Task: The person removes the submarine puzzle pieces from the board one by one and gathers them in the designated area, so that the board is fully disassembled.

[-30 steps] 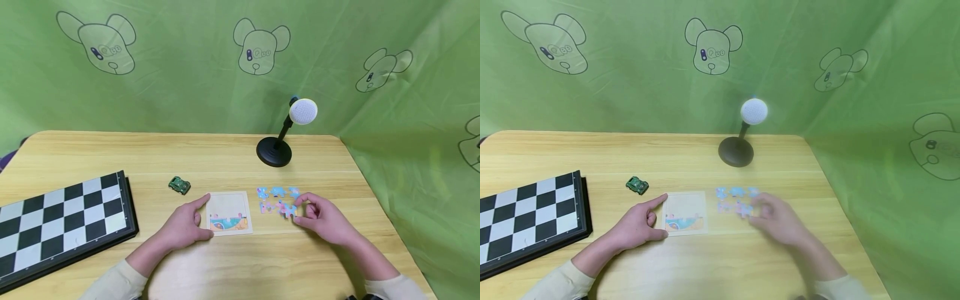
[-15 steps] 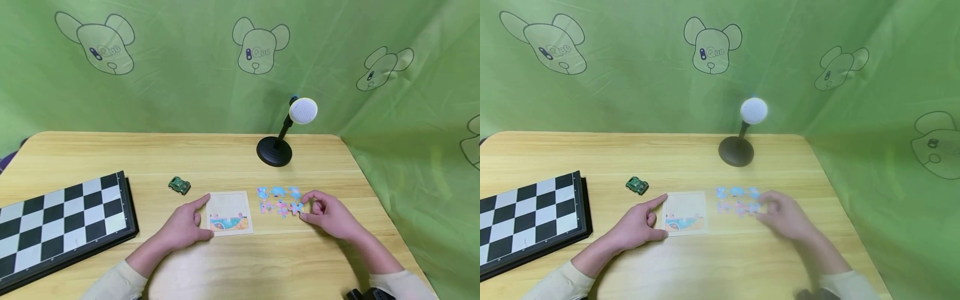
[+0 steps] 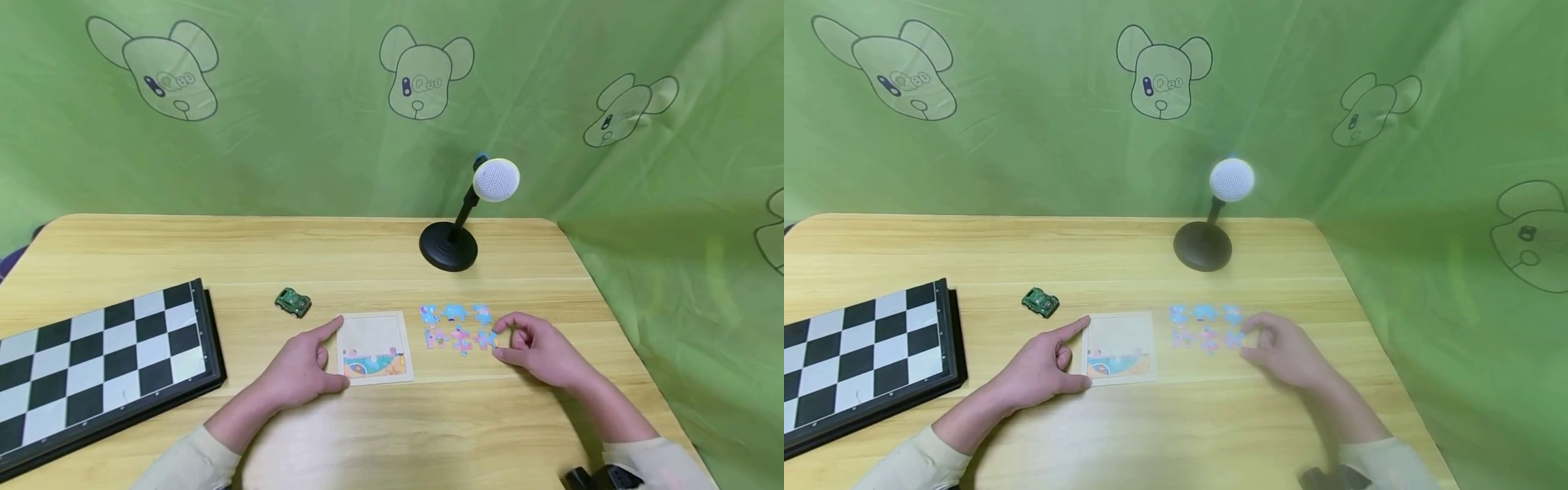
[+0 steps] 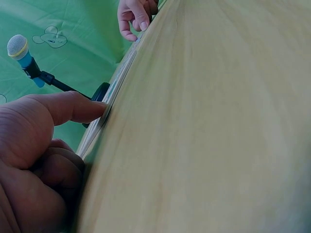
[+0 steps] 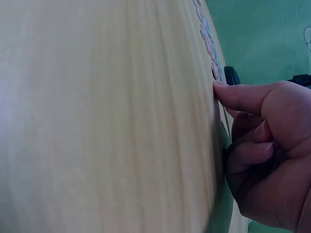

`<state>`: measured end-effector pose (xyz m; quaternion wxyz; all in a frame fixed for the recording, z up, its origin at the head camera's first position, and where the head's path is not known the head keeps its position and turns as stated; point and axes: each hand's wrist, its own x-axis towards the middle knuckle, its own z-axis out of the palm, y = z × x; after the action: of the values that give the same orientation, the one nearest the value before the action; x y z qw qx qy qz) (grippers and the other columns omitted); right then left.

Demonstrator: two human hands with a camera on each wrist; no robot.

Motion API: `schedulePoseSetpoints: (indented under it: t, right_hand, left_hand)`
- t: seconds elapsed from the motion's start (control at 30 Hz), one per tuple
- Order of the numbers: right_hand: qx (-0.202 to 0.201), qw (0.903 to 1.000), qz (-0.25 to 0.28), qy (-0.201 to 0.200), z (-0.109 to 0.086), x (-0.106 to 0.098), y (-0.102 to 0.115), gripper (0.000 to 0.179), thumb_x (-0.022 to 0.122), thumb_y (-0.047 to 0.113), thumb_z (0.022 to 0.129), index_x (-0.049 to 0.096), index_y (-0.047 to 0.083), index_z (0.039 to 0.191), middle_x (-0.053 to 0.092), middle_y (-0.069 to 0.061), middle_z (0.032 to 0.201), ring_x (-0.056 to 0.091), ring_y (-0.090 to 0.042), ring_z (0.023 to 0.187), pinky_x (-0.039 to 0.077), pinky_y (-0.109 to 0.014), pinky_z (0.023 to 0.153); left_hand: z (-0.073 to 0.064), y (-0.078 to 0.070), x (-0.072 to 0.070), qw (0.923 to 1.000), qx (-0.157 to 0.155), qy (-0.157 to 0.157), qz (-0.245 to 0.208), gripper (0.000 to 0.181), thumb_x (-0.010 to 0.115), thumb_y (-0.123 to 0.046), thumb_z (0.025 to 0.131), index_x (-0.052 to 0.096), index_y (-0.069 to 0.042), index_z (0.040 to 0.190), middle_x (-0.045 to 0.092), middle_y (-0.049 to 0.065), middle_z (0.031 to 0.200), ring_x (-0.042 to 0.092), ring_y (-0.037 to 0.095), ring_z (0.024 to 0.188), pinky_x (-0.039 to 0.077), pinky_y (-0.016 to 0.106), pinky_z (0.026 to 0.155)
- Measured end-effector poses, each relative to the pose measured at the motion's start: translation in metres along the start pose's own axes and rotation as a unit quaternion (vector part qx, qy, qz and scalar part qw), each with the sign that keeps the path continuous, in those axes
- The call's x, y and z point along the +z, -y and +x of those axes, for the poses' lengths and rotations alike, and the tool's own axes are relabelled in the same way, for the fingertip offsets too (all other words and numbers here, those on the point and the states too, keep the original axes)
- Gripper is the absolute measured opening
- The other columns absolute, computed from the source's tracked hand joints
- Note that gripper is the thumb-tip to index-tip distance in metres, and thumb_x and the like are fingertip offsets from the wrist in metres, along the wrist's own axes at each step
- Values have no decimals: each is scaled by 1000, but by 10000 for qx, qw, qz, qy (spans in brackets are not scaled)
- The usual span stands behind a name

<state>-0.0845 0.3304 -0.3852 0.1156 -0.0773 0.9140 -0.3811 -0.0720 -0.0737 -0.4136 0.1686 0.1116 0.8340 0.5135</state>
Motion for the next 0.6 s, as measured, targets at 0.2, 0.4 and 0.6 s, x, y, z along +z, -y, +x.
schedulePoseSetpoints:
  t: [0.2, 0.4, 0.6]
  right_hand:
    - [99, 9999, 91, -11, 2, 2, -5, 37, 80, 13, 86, 61, 4, 116, 41, -2, 67, 40, -14, 58, 40, -30, 67]
    - [-34, 9991, 320, -290, 1, 9, -5, 39, 81, 12, 85, 60, 3, 117, 40, -2, 67, 39, -14, 58, 39, -29, 67]
    - [-293, 9966, 622, -455, 2, 21, 12, 34, 79, 6, 85, 61, 3, 115, 37, -2, 65, 35, -13, 56, 37, -28, 59]
  left_hand:
    - [0, -1, 0, 10000, 2, 17, -9, 100, 88, -9, 69, 36, -2, 154, 36, -5, 51, 31, 10, 43, 31, 27, 45]
    - [-1, -1, -1, 10000, 58, 19, -4, 100, 89, -9, 68, 36, -2, 154, 35, -5, 52, 31, 10, 43, 32, 27, 45]
    - [-1, 0, -2, 9999, 105, 64, -9, 100, 87, -7, 68, 36, -1, 153, 35, -5, 52, 31, 10, 44, 30, 26, 45]
